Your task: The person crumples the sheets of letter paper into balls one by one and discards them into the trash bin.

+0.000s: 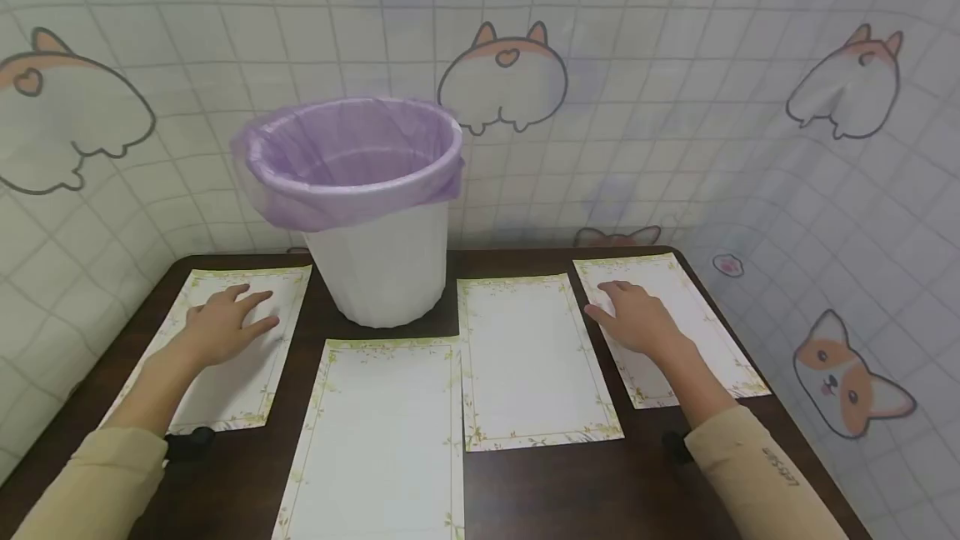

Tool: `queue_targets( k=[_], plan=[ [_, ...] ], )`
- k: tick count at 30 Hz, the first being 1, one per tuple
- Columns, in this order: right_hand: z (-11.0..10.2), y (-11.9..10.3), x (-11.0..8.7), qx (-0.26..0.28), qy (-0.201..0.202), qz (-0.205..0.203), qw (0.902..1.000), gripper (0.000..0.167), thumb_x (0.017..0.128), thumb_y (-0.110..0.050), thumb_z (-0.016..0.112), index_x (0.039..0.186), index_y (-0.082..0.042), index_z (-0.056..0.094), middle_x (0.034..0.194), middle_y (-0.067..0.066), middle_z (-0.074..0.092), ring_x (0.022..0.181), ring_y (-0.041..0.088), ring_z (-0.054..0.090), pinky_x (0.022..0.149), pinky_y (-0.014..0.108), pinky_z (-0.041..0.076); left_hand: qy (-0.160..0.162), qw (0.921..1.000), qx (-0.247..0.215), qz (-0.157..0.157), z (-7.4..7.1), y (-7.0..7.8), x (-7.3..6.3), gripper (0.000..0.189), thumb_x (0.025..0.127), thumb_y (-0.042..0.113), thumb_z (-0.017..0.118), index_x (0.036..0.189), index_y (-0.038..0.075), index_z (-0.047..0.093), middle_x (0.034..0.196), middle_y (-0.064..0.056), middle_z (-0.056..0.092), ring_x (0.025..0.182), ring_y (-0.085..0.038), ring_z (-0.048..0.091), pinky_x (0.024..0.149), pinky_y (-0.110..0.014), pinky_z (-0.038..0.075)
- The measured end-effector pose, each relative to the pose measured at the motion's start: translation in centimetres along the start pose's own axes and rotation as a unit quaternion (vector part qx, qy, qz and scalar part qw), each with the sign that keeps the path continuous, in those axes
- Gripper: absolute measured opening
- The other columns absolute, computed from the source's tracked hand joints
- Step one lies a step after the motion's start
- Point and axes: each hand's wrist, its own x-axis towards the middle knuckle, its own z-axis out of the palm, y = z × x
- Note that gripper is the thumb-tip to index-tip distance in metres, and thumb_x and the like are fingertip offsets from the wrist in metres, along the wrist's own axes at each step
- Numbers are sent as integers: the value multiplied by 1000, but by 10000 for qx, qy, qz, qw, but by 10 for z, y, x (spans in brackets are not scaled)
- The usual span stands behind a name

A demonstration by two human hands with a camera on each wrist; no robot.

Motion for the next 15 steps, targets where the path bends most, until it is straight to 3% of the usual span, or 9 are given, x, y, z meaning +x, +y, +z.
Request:
queue_targets(
  k=[5, 8, 10, 12, 15],
  plan=[
    [0, -18, 2, 169, 223, -369, 9989, 50, 106, -32, 59, 140, 6, 56, 135, 29, 59, 121, 48, 57, 97, 63, 47, 290, 9992, 27, 280, 3, 17, -2, 55, 105, 38, 58, 143, -1, 55, 143, -36, 44, 127, -59, 44, 92, -80, 35],
    [1, -31, 4, 367, 295, -659, 9967, 41, 104, -24, 63, 132, 5, 62, 111, 20, 71, 97, 37, 67, 81, 54, 54, 275, 9989, -45, 387, 6, 28, -5, 51, 104, 35, 61, 141, 0, 58, 140, -34, 49, 125, -56, 47, 91, -78, 38],
    [3, -40, 6, 507, 296, -808, 9950, 36, 103, -22, 65, 128, 4, 65, 98, 13, 72, 86, 30, 67, 74, 49, 54, 227, 9988, -101, 428, 7, 35, -7, 50, 104, 34, 63, 140, 0, 58, 139, -33, 51, 125, -54, 48, 91, -76, 39],
    [6, -49, 8, 609, 284, -948, 9932, 34, 102, -21, 66, 126, 3, 67, 96, 11, 72, 84, 28, 67, 74, 48, 54, 193, 9986, -161, 470, 7, 41, -9, 50, 103, 32, 63, 140, -1, 59, 138, -32, 52, 124, -53, 49, 92, -75, 40],
    [10, -63, 10, 715, 257, -1099, 9910, 33, 102, -21, 66, 125, 2, 68, 109, 14, 73, 95, 31, 69, 82, 50, 56, 128, 9981, -227, 560, 7, 50, -12, 50, 103, 32, 63, 140, -2, 58, 137, -32, 53, 123, -53, 51, 92, -74, 41]
  ],
)
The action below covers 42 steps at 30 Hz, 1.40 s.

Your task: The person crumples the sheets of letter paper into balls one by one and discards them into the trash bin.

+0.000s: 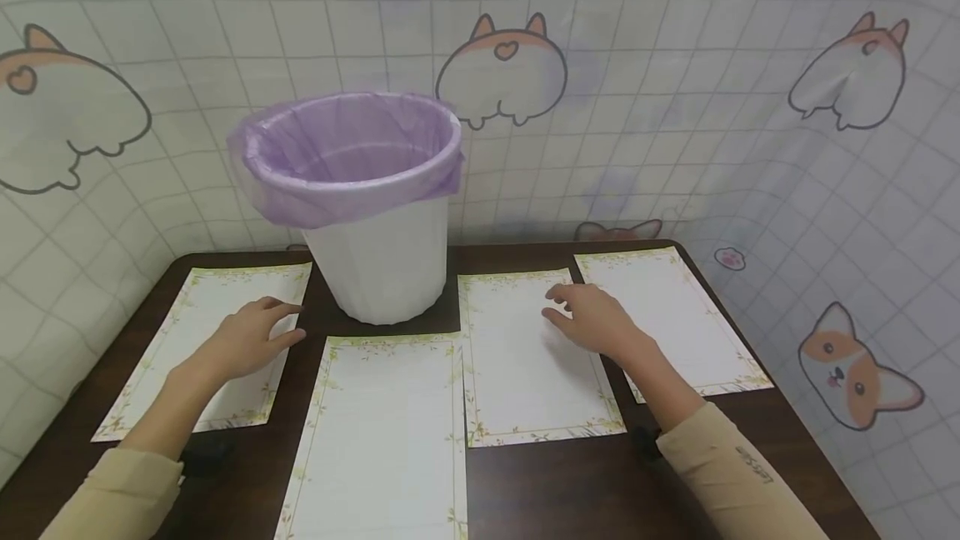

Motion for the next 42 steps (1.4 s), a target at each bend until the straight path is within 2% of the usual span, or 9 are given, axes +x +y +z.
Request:
queue_targets(
  k=[2, 7, 12, 18, 23, 28, 33, 38, 42],
  plan=[
    [2, -6, 3, 42, -25, -118, 9999, 33, 102, -21, 66, 124, 3, 68, 118, 17, 72, 101, 33, 69, 86, 51, 55, -28, 9999, -91, 52, 0, 7, -1, 50, 103, 32, 63, 140, -2, 58, 137, -33, 53, 123, -53, 51, 93, -74, 42],
    [10, -21, 8, 141, -138, -371, 9991, 31, 101, -20, 68, 124, 1, 69, 118, 15, 72, 100, 28, 70, 87, 48, 55, -146, 9992, -373, 92, 1, 22, -3, 51, 104, 31, 62, 141, -3, 56, 139, -35, 51, 125, -55, 50, 97, -73, 40],
    [21, -34, 11, 241, -358, -572, 9974, 31, 100, -19, 69, 125, -1, 69, 118, 14, 72, 99, 26, 69, 87, 46, 55, -316, 9978, -574, 143, 7, 30, -3, 51, 105, 30, 61, 142, -4, 56, 141, -35, 49, 129, -54, 47, 100, -69, 40],
    [33, -51, 21, 290, -733, -779, 9938, 34, 99, -21, 71, 127, -1, 68, 122, 13, 70, 104, 28, 68, 90, 45, 54, -398, 9975, -527, 237, 15, 32, -2, 53, 102, 31, 66, 142, -2, 57, 140, -33, 51, 128, -52, 49, 99, -68, 42],
    [40, -58, 29, 230, -1018, -788, 9914, 41, 97, -23, 73, 131, -1, 65, 128, 12, 67, 115, 30, 64, 98, 47, 51, -300, 9982, -294, 422, 22, 37, -4, 50, 101, 32, 68, 140, 1, 60, 133, -26, 57, 121, -48, 54, 93, -68, 45],
    [39, -52, 38, 246, -1084, -504, 9925, 51, 93, -21, 78, 137, -2, 61, 139, 15, 61, 132, 35, 53, 109, 51, 41, -118, 9969, -201, 752, 29, 55, -8, 47, 98, 31, 72, 136, 5, 64, 130, -19, 59, 119, -42, 55, 90, -66, 46],
    [36, -37, 50, 383, -1198, -203, 9918, 61, 90, -20, 81, 142, 0, 55, 145, 20, 54, 136, 41, 47, 112, 54, 37, -95, 9944, -51, 1049, 36, 80, -10, 46, 95, 31, 76, 133, 7, 67, 131, -18, 59, 121, -40, 54, 93, -63, 46],
    [33, -22, 59, 364, -1142, 102, 9927, 67, 87, -20, 84, 143, 0, 54, 145, 23, 54, 134, 44, 48, 110, 55, 38, -314, 9901, -13, 1370, 45, 104, -10, 44, 95, 33, 76, 132, 10, 68, 135, -17, 56, 125, -38, 52, 97, -63, 44],
    [32, -15, 63, 383, -1109, 173, 9929, 67, 88, -22, 84, 143, 0, 54, 145, 24, 53, 134, 44, 48, 110, 56, 39, -558, 9857, -14, 1588, 51, 120, -11, 44, 96, 35, 75, 133, 13, 68, 138, -16, 55, 129, -37, 49, 98, -63, 43]
  ],
)
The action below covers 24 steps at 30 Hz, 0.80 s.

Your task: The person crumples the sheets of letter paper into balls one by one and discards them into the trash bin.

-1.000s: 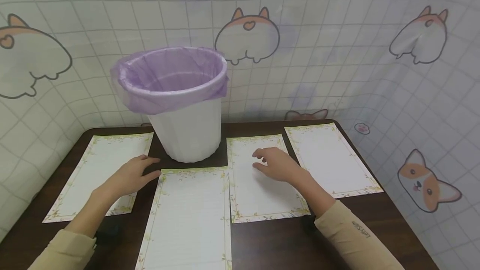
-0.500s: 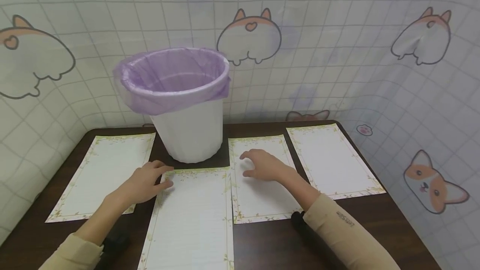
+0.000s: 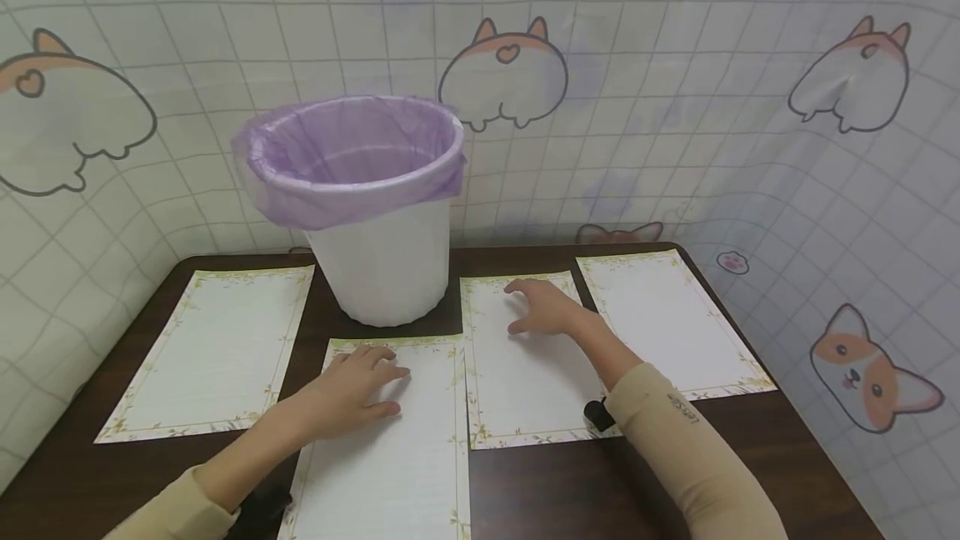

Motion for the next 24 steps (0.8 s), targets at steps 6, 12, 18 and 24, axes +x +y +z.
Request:
queue_targets(
  k=[6, 12, 18, 24],
  plan=[
    [-3, 3, 6, 29, -81, -91, 9999, 70, 88, -23, 84, 145, 1, 52, 148, 24, 50, 139, 44, 43, 113, 56, 35, -338, 9989, 167, 276, 3, 22, 7, 45, 96, 40, 74, 134, 17, 66, 141, -14, 53, 132, -34, 47, 99, -59, 43],
    [-10, 16, 15, 51, -158, 152, 9997, 75, 86, -21, 85, 147, 3, 48, 150, 25, 48, 141, 44, 40, 114, 58, 32, -743, 9938, 551, 609, 7, 48, 10, 51, 98, 47, 68, 143, 23, 59, 147, -12, 47, 137, -31, 43, 99, -55, 44],
    [-19, 32, 20, 134, -326, 428, 9985, 85, 83, -21, 87, 151, 2, 43, 159, 28, 33, 145, 48, 30, 115, 64, 26, -923, 9893, 786, 810, 8, 66, 9, 59, 98, 53, 65, 150, 27, 52, 152, -12, 42, 141, -30, 38, 101, -55, 45],
    [-22, 46, 19, 160, -693, 508, 9962, 89, 84, -22, 87, 154, 2, 38, 164, 30, 18, 150, 50, 14, 117, 64, 21, -984, 9895, 790, 707, 10, 63, 8, 63, 97, 52, 66, 153, 28, 49, 155, -12, 39, 144, -30, 35, 105, -57, 43]
  ],
)
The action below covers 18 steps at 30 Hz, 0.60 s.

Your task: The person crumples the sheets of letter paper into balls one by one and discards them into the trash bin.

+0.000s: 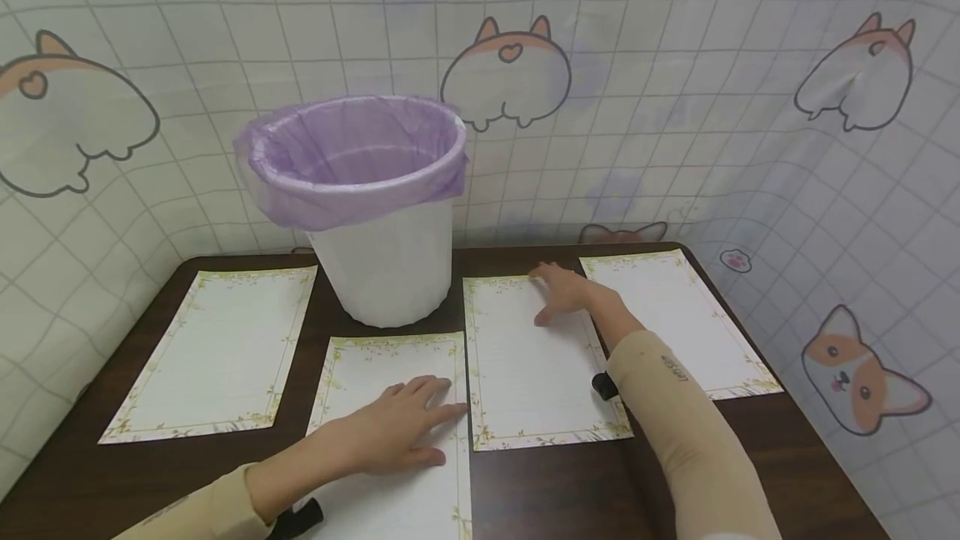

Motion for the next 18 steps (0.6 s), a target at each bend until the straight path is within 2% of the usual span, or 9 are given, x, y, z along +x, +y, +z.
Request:
queue_targets(
  k=[6, 13, 18],
  plan=[
    [2, 9, 0, -129, 18, -62, 9999, 91, 83, -27, 87, 153, 3, 38, 157, 30, 33, 144, 50, 31, 113, 62, 30, 91, 9999, -1, 90, 1, -5, 1, 62, 98, 50, 66, 152, 25, 50, 155, -13, 40, 144, -31, 36, 109, -56, 40],
    [1, 6, -3, -403, 2, 66, 9992, 89, 83, -33, 86, 153, 0, 41, 154, 32, 33, 141, 50, 34, 110, 64, 33, 282, 9991, 18, 301, 0, -2, 6, 61, 100, 51, 64, 153, 24, 49, 153, -10, 43, 142, -27, 38, 108, -54, 39],
    [1, 4, -5, -573, -119, 255, 9980, 91, 87, -40, 82, 155, -1, 37, 157, 31, 30, 144, 49, 31, 111, 64, 33, 380, 9989, -82, 276, 2, -3, 9, 57, 99, 48, 66, 148, 21, 53, 145, -8, 50, 136, -25, 44, 106, -53, 41]
  ],
)
